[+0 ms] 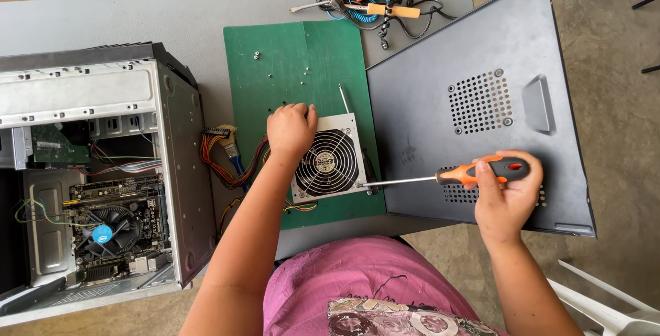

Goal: Removing screws from a power supply fan and handling a hard drive for installation.

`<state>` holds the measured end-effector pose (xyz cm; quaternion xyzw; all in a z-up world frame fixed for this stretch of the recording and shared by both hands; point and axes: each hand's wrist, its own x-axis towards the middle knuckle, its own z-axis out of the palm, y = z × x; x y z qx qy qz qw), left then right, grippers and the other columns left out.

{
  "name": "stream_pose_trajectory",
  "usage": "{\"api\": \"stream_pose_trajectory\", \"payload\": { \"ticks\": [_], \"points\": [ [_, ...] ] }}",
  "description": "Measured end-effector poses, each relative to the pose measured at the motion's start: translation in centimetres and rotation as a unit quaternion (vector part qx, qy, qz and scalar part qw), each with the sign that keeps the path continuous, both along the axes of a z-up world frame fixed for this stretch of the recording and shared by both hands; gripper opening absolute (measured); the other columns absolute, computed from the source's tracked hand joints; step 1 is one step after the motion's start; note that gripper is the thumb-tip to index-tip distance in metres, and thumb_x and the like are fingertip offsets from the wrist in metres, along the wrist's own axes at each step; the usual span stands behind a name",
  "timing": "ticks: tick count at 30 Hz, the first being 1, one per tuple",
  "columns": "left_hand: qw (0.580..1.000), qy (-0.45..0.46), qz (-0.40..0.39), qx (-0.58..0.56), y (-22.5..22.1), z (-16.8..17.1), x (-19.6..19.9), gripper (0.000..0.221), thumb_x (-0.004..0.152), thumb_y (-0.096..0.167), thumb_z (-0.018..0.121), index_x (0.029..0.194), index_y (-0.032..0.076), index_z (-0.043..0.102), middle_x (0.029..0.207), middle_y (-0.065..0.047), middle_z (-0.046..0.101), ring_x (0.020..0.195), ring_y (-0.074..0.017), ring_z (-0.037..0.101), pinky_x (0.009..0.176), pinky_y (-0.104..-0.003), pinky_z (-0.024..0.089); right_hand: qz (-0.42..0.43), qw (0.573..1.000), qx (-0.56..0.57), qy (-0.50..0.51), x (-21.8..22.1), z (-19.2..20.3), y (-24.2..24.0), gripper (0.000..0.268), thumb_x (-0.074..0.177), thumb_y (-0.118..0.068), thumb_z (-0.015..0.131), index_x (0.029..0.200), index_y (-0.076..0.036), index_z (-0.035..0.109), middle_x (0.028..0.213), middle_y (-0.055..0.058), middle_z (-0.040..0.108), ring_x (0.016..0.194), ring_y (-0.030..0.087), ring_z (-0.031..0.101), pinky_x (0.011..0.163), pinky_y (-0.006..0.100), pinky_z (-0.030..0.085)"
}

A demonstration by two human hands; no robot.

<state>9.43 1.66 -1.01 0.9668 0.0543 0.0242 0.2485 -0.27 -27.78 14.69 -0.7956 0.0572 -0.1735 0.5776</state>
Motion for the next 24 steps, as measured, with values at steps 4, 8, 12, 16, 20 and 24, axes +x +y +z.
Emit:
{"api": "stream_pose_trajectory", "payload": {
  "ticks": [4,8,12,16,20,24],
  "points": [
    [1.0,-0.016,0.001,-0.002,0.0,-0.3,-0.1,0.043,0.093,0.029,0.043,0.056,0.008,0.05,0.054,-0.006,0.051,0.054,-0.0291,0.048,0.047,-0.043,0.034,-0.006,1.0,-0.004,0.006,-0.2,0.3,0.0,0.027,0.09,-0.003,0.055,0.11,0.0,0.037,0.09,0.022,0.055,0.068,0.027,0.058,0.053,0.031,0.052],
    [0.995,-0.093,-0.018,0.009,-0.2,-0.4,-0.4,0.033,0.091,0.022,0.047,0.062,0.009,0.051,0.061,-0.004,0.055,0.065,-0.0295,0.049,0.055,-0.043,0.034,0.038,0.998,-0.032,0.043,-0.5,3.2,1.0,0.031,0.087,-0.002,0.06,0.111,0.0,0.04,0.092,0.018,0.056,0.072,0.023,0.061,0.056,0.029,0.055],
    [0.98,-0.174,-0.084,0.041,-0.8,1.0,-1.0,0.019,0.086,0.015,0.048,0.091,0.014,0.066,0.094,-0.001,0.067,0.105,-0.0303,0.053,0.083,-0.047,0.033,0.132,0.976,-0.083,0.15,-0.4,7.5,2.0,0.034,0.077,-0.002,0.068,0.106,-0.001,0.05,0.09,0.013,0.064,0.068,0.019,0.064,0.065,0.027,0.057],
    [0.979,-0.17,-0.112,-0.019,-2.6,5.1,-1.8,0.019,0.082,0.014,0.05,0.092,0.017,0.065,0.1,0.003,0.065,0.107,-0.0277,0.05,0.084,-0.048,0.029,0.192,0.945,-0.213,0.16,-0.2,9.9,3.5,0.031,0.073,-0.012,0.075,0.1,-0.013,0.063,0.084,-0.004,0.071,0.072,0.002,0.058,0.066,0.017,0.047],
    [0.895,0.063,-0.262,-0.355,-4.0,11.9,-3.2,0.035,0.075,0.008,0.049,0.105,0.017,0.063,0.106,0.001,0.065,0.099,-0.022,0.057,0.08,-0.038,0.043,0.349,0.897,-0.249,0.109,0.3,11.2,5.3,0.023,0.072,-0.004,0.07,0.093,-0.014,0.066,0.105,0.003,0.067,0.096,0.013,0.066,0.082,0.023,0.049],
    [0.658,0.249,-0.491,-0.514,-4.6,15.3,-4.7,0.035,0.076,0.0,0.05,0.109,0.007,0.059,0.107,-0.003,0.058,0.101,-0.0146,0.056,0.091,-0.03,0.046,0.439,0.841,-0.281,0.144,0.8,11.4,6.3,0.046,0.049,0.017,0.042,0.07,-0.017,0.067,0.109,0.0,0.066,0.09,0.016,0.066,0.079,0.027,0.046]
  ]
}}
